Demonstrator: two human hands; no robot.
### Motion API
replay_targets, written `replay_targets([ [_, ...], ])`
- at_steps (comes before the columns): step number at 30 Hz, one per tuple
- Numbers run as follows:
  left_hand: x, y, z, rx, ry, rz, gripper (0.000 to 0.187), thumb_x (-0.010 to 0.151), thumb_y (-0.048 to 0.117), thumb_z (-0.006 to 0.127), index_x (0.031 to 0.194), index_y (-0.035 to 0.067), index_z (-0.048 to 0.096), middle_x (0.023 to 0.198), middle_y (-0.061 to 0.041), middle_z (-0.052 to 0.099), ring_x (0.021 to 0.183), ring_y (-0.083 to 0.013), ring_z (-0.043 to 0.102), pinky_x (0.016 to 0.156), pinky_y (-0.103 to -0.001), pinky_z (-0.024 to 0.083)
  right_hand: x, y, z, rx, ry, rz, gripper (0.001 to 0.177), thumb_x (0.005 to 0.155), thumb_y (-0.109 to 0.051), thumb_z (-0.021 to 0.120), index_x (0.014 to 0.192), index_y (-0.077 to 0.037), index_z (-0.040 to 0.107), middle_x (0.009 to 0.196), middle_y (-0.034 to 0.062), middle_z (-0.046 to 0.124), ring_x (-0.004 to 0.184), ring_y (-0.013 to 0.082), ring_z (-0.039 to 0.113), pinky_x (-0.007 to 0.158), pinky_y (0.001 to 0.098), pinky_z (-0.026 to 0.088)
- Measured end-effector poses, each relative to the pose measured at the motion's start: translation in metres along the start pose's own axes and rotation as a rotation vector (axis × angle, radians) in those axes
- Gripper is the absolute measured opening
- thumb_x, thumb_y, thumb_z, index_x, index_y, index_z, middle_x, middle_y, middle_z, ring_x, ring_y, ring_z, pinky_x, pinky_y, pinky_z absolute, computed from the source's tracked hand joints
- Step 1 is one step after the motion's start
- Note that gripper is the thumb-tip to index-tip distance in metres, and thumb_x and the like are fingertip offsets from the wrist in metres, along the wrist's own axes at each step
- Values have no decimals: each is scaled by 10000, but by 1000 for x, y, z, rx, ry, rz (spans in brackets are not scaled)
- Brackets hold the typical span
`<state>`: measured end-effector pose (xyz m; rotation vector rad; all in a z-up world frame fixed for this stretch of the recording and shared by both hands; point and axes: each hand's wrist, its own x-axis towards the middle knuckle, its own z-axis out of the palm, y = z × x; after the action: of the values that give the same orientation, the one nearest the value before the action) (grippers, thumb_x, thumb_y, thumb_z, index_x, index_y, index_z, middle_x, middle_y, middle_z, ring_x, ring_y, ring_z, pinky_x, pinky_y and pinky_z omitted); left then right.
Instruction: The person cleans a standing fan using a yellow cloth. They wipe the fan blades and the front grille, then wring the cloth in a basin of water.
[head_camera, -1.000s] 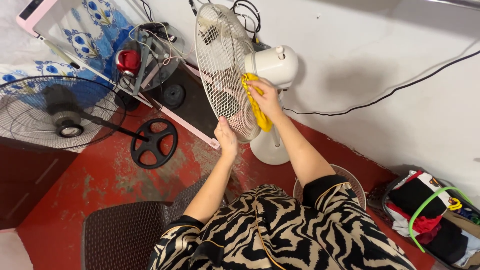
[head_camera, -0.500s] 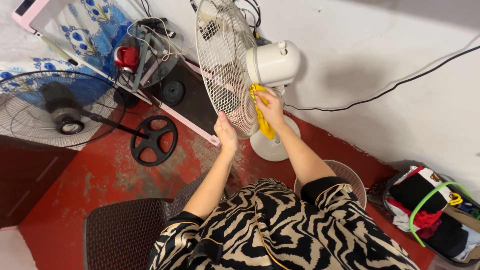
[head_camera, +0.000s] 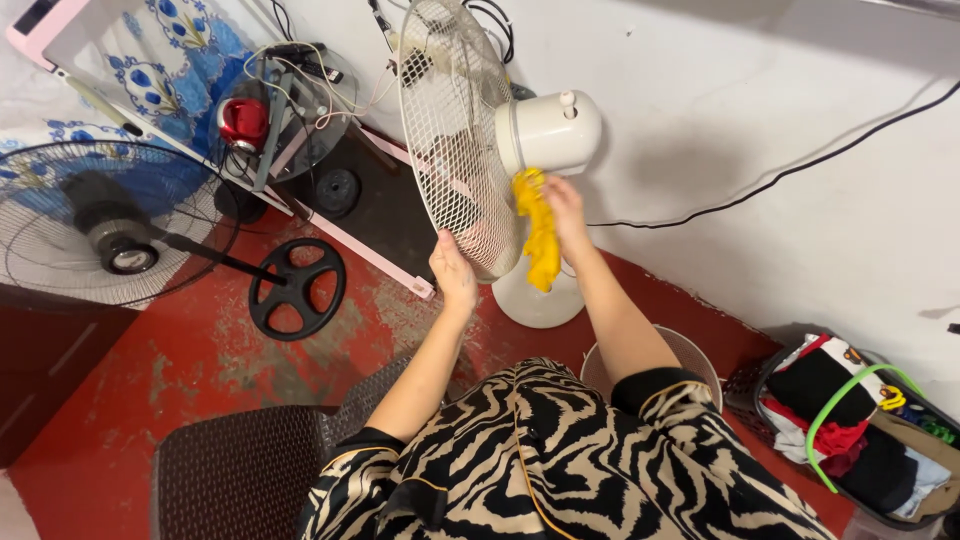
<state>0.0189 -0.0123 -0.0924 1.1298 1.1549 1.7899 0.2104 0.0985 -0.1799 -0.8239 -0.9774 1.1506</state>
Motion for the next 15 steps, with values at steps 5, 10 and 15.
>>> replay_targets([
  [5,-3,-26,-4,-13,-7,-11,540,1122,420,426,977,-39,672,912,-5,680,809,-83,548,759,-264,467,-10,-86,8,487,-118,276,340,967,-269,579,1270,-131,647,1070,113,731,753,210,658,661,334,537],
  [10,-3,-26,-2,-38,-10,-7,537,1137,404,430,929,-37,654,867,9,648,774,-75,508,719,-265,445,20,-45,15,340,-116,139,346,993,-248,610,1299,-95,665,1168,138,716,907,216,660,793,322,543],
  [15,-1,-13,0,74,1,14,536,1134,409,412,921,-31,633,866,12,636,795,-80,517,743,-275,462,-9,-75,69,-322,-130,-428,282,946,-52,709,1218,21,687,1289,158,663,1185,235,640,1017,340,513],
])
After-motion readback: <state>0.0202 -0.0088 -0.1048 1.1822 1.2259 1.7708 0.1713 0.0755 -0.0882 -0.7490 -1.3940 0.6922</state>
